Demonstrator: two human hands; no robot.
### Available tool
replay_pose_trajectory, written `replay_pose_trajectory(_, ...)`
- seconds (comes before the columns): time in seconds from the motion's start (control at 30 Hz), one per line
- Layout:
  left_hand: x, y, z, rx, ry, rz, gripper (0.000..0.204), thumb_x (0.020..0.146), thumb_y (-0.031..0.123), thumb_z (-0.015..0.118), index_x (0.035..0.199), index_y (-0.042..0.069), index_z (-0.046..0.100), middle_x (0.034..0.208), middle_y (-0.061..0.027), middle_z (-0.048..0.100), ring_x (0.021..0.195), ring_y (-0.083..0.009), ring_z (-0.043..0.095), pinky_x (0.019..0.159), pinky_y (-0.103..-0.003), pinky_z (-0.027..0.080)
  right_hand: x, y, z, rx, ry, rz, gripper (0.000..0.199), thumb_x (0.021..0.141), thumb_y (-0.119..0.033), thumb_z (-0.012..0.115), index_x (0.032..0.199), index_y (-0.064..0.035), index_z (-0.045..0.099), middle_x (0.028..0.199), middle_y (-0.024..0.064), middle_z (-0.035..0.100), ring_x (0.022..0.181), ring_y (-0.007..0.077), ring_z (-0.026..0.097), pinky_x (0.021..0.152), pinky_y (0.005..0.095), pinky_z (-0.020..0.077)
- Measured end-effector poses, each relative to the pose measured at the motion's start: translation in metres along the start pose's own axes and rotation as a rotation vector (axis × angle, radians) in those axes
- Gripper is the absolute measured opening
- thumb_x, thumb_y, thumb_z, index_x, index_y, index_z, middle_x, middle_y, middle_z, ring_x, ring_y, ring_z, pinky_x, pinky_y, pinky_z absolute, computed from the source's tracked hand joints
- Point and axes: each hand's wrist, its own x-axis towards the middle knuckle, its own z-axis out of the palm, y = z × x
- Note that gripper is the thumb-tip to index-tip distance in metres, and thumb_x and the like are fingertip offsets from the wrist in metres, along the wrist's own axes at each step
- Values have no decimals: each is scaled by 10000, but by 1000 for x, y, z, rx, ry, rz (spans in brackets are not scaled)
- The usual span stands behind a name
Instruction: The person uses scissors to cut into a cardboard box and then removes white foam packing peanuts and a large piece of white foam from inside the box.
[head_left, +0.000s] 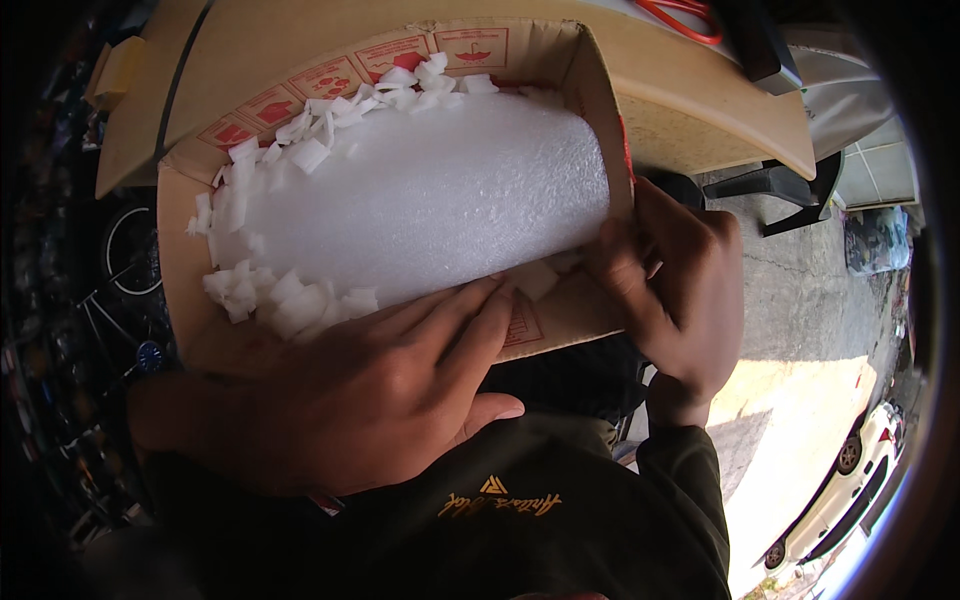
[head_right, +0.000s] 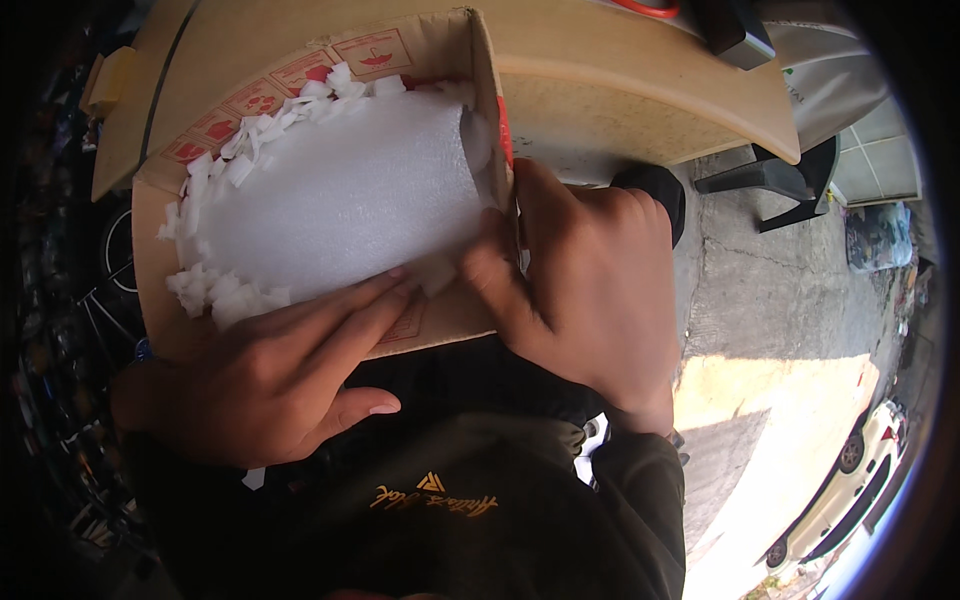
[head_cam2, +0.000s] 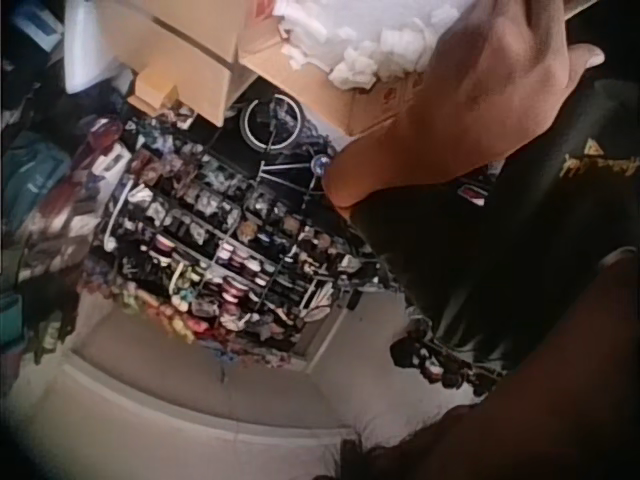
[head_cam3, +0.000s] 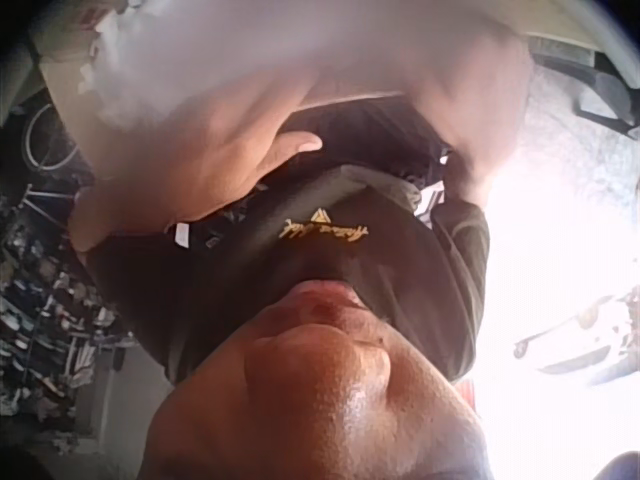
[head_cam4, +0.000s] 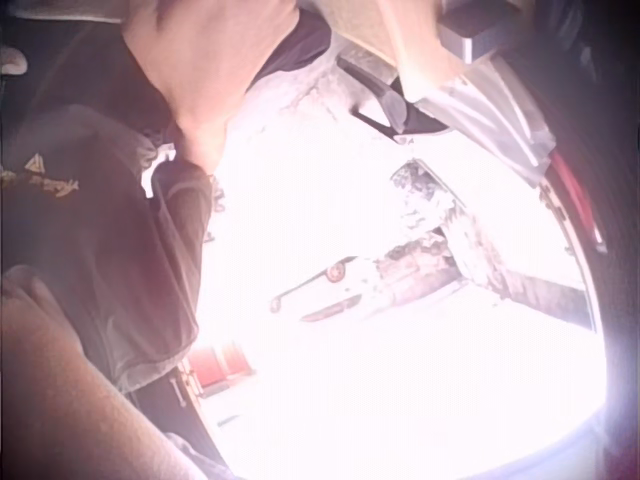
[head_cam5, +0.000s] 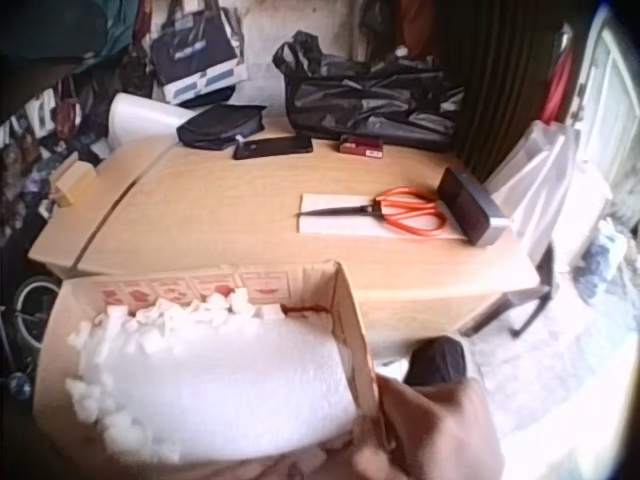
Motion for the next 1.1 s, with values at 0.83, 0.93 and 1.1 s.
replay_pose_trajectory(0.83, 17, 6, 21, 339, 477, 193, 477, 900, 293, 768, 1025, -155, 662, 906, -233, 704, 830, -335, 746, 744, -399, 631, 3, -14, 1, -7, 39, -57, 298, 889, -199, 592, 969, 77, 672, 584, 144, 585, 478, 272, 618, 509, 353, 473)
replay_pose_trajectory(0.93, 1, 0, -12, 347, 463, 101, 361, 898, 191, 760, 1055, -123, 675, 847, -199, 716, 740, -307, 741, 657, -367, 617, 3, -8, 0, -28, 18, -44, 316, 895, -202, 586, 1006, 78, 681, 585, 140, 590, 475, 269, 617, 511, 349, 477)
replay_pose_trajectory(1.1, 1, -42, -24, 161, 417, -301, 353, 1008, 192, 607, 1268, -43, 642, 1223, -230, 667, 1138, -358, 662, 988, -410, 520, 1, -9, 6, -11, 35, -98, 317, 756, -196, 695, 936, 58, 637, 527, 138, 549, 464, 335, 583, 480, 418, 445)
